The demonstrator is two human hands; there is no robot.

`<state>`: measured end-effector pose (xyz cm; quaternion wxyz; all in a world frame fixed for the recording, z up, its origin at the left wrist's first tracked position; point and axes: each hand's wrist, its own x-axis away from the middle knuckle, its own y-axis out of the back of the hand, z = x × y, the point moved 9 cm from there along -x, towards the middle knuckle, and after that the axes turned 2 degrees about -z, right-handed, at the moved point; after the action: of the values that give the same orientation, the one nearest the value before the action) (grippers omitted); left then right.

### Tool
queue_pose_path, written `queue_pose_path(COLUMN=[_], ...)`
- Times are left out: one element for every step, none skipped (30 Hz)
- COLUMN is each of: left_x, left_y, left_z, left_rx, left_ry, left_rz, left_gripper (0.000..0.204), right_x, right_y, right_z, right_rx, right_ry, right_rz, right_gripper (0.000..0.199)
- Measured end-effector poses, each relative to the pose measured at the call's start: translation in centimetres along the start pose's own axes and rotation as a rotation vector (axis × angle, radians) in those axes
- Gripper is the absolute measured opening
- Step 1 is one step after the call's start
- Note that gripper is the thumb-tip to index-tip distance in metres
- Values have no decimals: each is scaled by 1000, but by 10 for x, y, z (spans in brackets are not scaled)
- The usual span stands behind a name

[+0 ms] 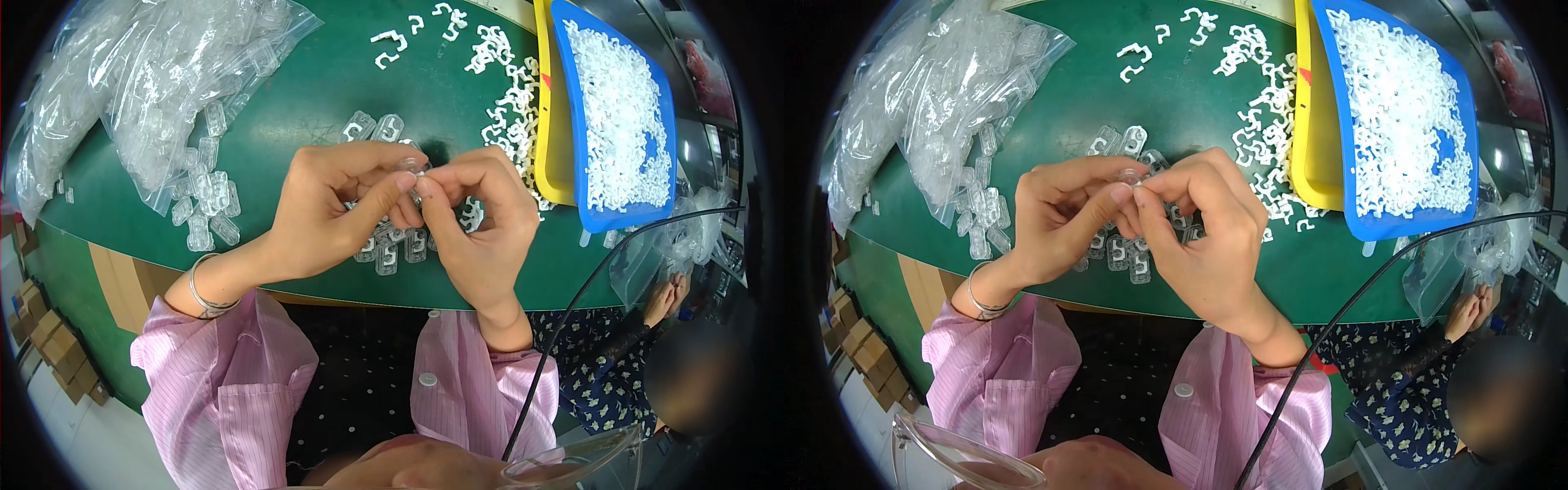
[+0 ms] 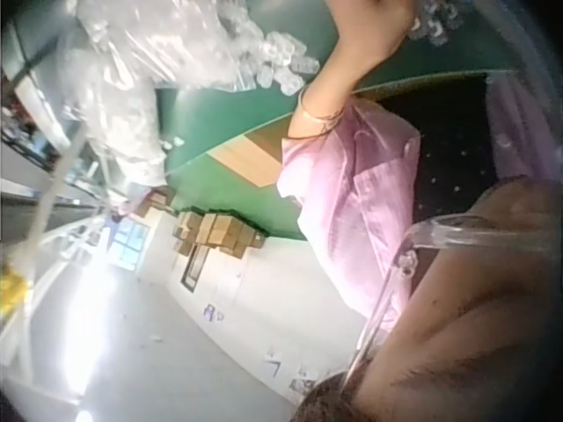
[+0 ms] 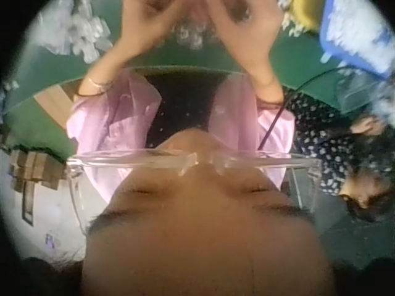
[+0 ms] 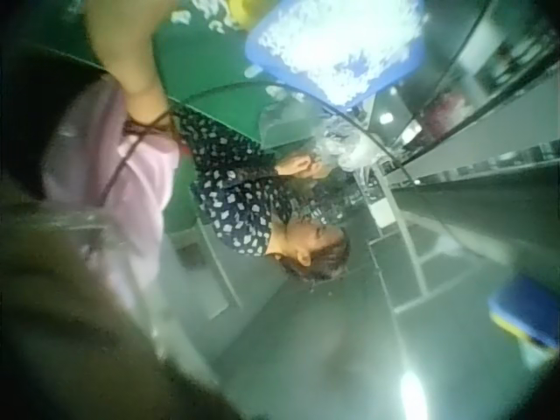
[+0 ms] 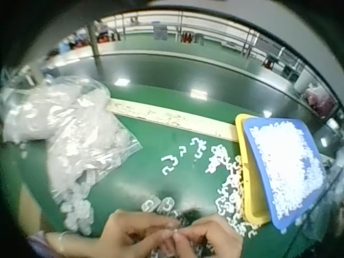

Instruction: The person is assembling small white plastic hooks into clear plastic holders on a manufacturing line.

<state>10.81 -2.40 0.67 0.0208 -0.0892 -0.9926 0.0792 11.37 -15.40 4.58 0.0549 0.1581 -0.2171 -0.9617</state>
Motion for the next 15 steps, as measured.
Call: queue_pose_path(left_x=[1,2,1,1,0,-1,-2,-3,-4,-4,-3,-2,-2,-2,-2], left_y=[0,1,1,0,-1,-3,-4,-3,-4,-5,-5,-6,-8,-7,-5], left_z=[1,-1,-2,-2,0,1,1,0,-2,-3,-4,-5,-6,-7,-7], left_rx=[27,25,-2,-29,-28,11,50,50,93,137,137,110,82,83,57], left_ry=[9,10,28,45,45,27,9,8,21,33,33,22,11,11,37], left_rz=[12,8,19,30,30,37,45,44,64,84,84,105,127,125,123], left_gripper=[19,19,18,18,18,18,19,19,19,19,19,19,19,19,20], right_x=[0,2,1,5,11,11,10,8,7,4,1,1,3,4,4], right_y=[-6,-12,-11,-19,-29,-29,-28,-26,-27,-24,-21,-21,-24,-28,-29], right_z=[-10,-20,-21,-29,-36,-36,-34,-31,-31,-30,-29,-28,-29,-30,-31], right_rx=[-106,-212,-210,-359,-509,-509,-573,-637,-637,-618,-598,-597,-648,-698,-699], right_ry=[-119,-238,-238,-369,-500,-499,-459,-419,-418,-385,-351,-351,-389,-427,-427], right_rz=[53,107,107,194,280,281,255,229,230,202,175,177,200,223,226], right_gripper=[14,16,16,17,19,19,18,17,17,16,15,15,14,13,13])
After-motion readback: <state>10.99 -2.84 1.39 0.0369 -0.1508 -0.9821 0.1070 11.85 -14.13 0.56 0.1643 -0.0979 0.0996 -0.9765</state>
